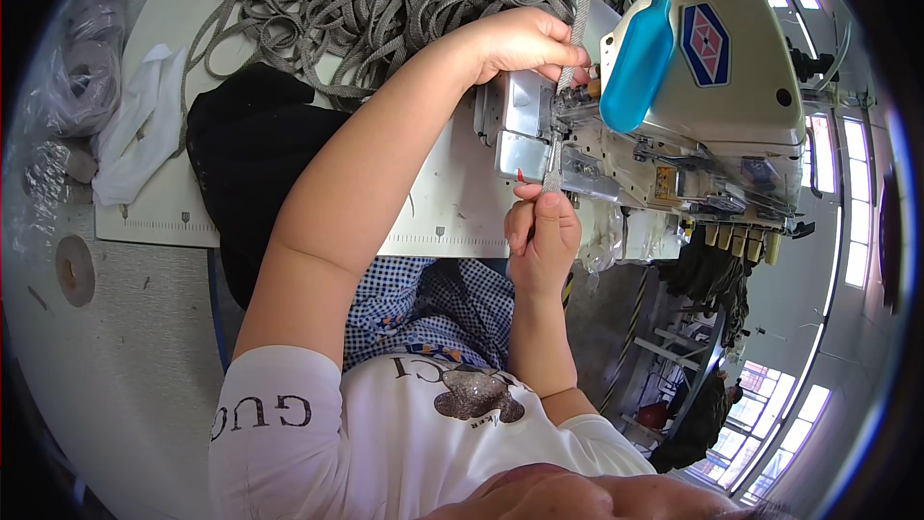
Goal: Threading and preparing an industrial sewing machine for operation.
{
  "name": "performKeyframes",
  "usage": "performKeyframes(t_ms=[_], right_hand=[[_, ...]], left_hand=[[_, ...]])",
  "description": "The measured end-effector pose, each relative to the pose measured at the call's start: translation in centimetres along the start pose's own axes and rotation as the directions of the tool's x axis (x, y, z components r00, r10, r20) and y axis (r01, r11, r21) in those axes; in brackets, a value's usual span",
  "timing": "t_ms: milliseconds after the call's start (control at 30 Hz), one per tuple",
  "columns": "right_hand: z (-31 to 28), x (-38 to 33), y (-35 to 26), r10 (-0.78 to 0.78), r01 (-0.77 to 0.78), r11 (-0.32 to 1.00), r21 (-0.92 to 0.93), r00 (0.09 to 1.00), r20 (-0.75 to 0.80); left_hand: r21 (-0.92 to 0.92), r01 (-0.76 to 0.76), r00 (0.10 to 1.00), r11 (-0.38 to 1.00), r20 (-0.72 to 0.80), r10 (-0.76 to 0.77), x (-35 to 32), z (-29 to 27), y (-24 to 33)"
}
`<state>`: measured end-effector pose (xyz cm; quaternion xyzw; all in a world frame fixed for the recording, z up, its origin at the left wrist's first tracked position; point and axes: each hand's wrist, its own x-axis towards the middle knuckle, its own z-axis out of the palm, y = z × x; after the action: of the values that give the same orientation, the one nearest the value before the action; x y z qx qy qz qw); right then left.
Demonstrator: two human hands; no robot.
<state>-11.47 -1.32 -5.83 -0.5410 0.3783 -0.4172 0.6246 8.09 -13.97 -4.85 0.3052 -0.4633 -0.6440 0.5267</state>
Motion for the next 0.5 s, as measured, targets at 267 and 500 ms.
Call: performKeyframes(t_ms=[267,500], right_hand=[[-0.01,-0.01,-0.07,-0.003,0.003,1.000,0.007,1.000,0.014],[-0.07,0.01,0.07,-0.008,0.008,1.000,-0.007,1.000,0.015]], left_hand=[[0.027,0.029,1.000,0.999,-0.001,-0.029,0.21,-0.04,-0.36],[0.015,0.028,0.999,0.999,0.024,-0.028,0.31,-0.19,-0.42]])
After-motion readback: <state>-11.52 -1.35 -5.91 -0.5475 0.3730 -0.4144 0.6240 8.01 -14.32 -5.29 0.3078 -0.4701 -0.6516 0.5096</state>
